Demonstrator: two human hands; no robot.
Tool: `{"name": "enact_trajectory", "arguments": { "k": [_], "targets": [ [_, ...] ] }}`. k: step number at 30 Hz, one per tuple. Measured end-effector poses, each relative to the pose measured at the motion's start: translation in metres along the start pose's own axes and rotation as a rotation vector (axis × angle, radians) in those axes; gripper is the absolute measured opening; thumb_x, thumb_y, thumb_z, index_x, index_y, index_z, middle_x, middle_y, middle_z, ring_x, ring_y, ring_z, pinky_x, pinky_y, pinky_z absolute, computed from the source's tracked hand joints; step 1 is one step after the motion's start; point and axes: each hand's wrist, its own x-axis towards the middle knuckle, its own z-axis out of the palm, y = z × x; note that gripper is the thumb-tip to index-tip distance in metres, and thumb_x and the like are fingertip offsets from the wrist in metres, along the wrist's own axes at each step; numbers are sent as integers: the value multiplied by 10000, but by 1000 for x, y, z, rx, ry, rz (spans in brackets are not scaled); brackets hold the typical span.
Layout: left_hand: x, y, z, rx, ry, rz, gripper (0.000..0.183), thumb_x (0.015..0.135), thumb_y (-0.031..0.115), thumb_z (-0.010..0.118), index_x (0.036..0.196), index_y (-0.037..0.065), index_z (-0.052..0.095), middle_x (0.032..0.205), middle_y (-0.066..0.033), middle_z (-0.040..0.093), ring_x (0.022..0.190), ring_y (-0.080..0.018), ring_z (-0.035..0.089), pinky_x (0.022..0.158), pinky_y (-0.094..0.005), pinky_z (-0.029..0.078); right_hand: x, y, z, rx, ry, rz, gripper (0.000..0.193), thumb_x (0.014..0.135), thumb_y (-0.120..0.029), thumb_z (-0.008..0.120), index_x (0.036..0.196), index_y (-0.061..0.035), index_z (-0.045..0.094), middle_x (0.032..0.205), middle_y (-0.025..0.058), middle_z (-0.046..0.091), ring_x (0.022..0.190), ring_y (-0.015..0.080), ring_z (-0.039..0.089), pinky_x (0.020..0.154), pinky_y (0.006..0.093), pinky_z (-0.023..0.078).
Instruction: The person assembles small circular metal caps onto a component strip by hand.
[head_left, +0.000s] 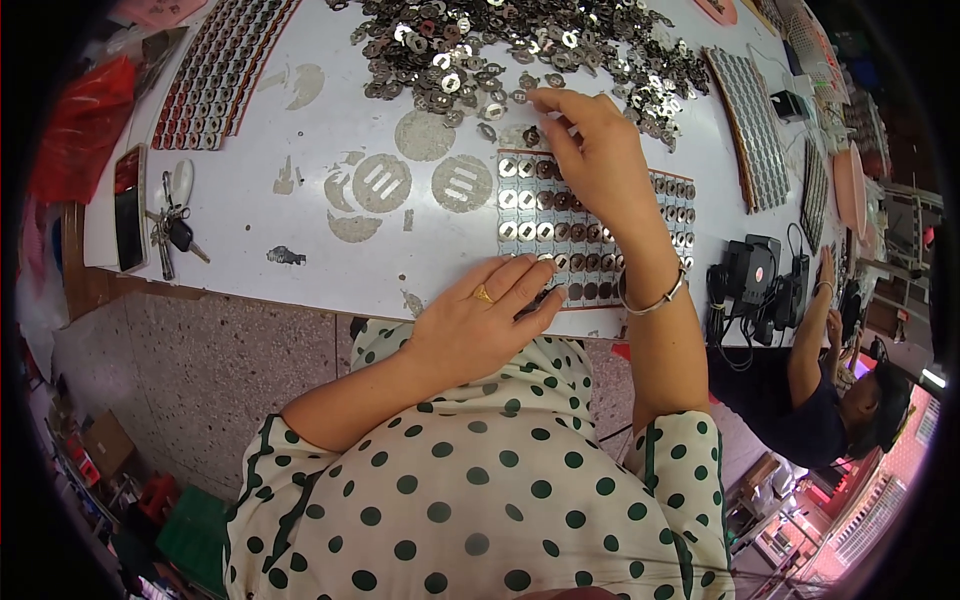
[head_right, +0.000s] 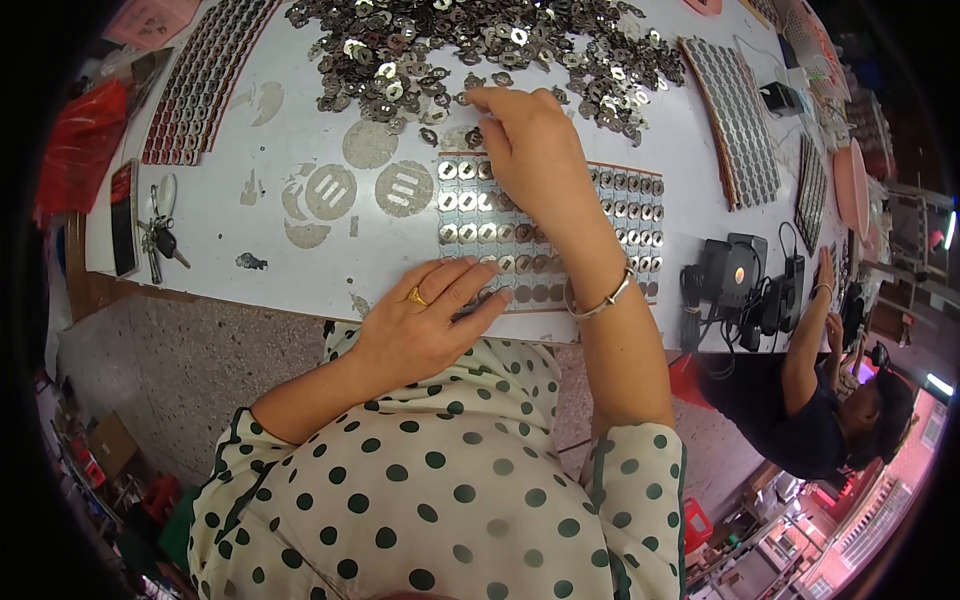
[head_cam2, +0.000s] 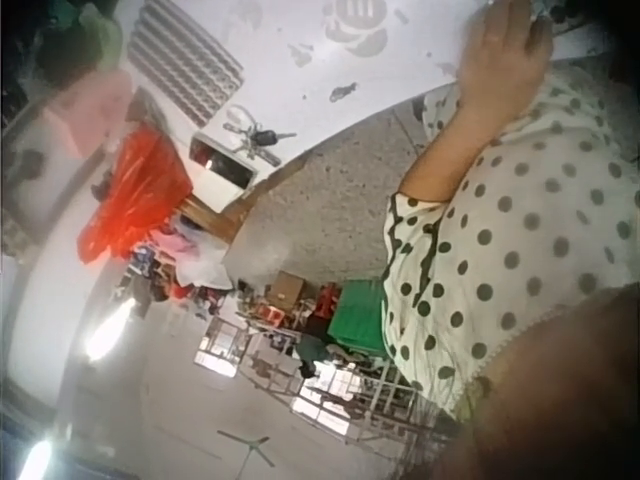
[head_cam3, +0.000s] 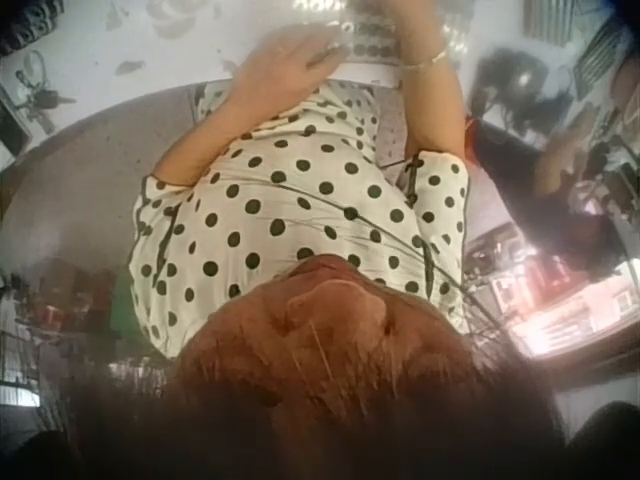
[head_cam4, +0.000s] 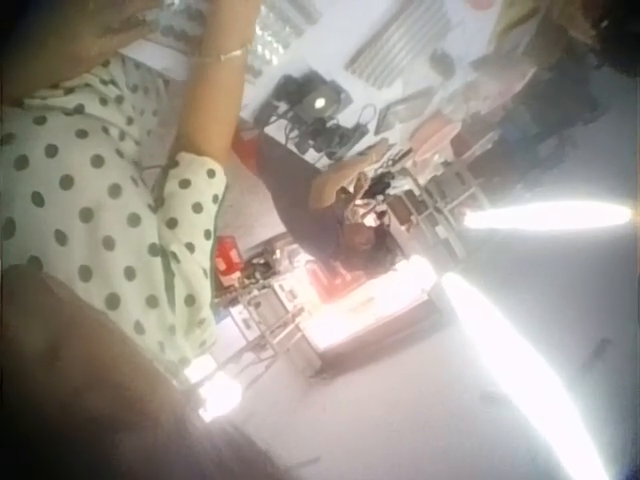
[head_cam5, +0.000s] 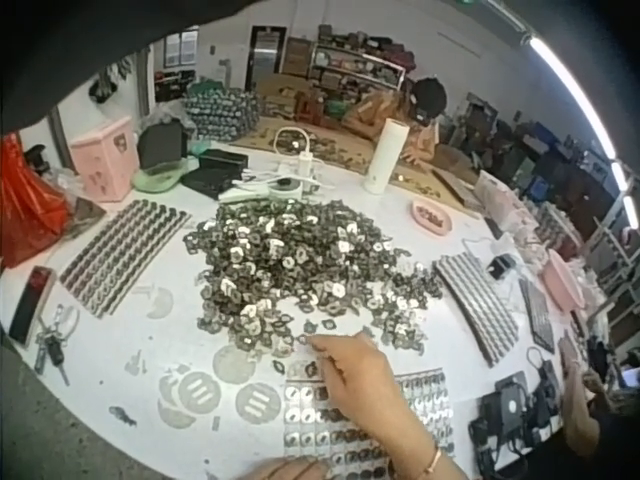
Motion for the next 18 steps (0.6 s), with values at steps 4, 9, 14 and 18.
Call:
{"name": "enact_trajectory", "arguments": {
  "k": [4, 9, 14, 18],
  "targets": [
    [1, 0, -1, 8, 2, 2, 366, 802, 146, 716, 1167, 115, 722, 1319, -76, 607, 1227, -238, 572, 1060, -389, 454, -4, 0, 9, -31, -50, -145, 267, 903, -23, 698, 1163, -73, 732, 970, 127, 739, 873, 256, 681, 781, 360, 559],
    [1, 0, -2, -48, -10, -19, 408, 768, 122, 731, 1175, 96, 717, 1312, -75, 610, 1217, -255, 575, 1042, -395, 465, -2, 2, 3, 138, -67, 14, 264, 891, 13, 717, 1142, -70, 730, 976, 77, 734, 886, 165, 668, 817, 286, 544],
    [10, -2, -23, -573, 104, -314, 347, 893, 91, 714, 1232, 43, 660, 1214, -88, 657, 1131, -216, 621, 985, -373, 504, -31, -16, -22, 963, 1, 257, 276, 865, 70, 730, 1118, -39, 725, 962, 11, 676, 898, 93, 625, 809, 242, 522],
    [23, -16, -30, -1467, 220, -632, 163, 1055, 103, 609, 1186, 7, 603, 1096, -70, 667, 999, -142, 647, 885, -284, 527, -66, -25, -34, 829, -141, -37, 279, 855, 82, 734, 1109, -32, 711, 1003, 59, 677, 916, 147, 645, 819, 292, 535]
  ]
}}
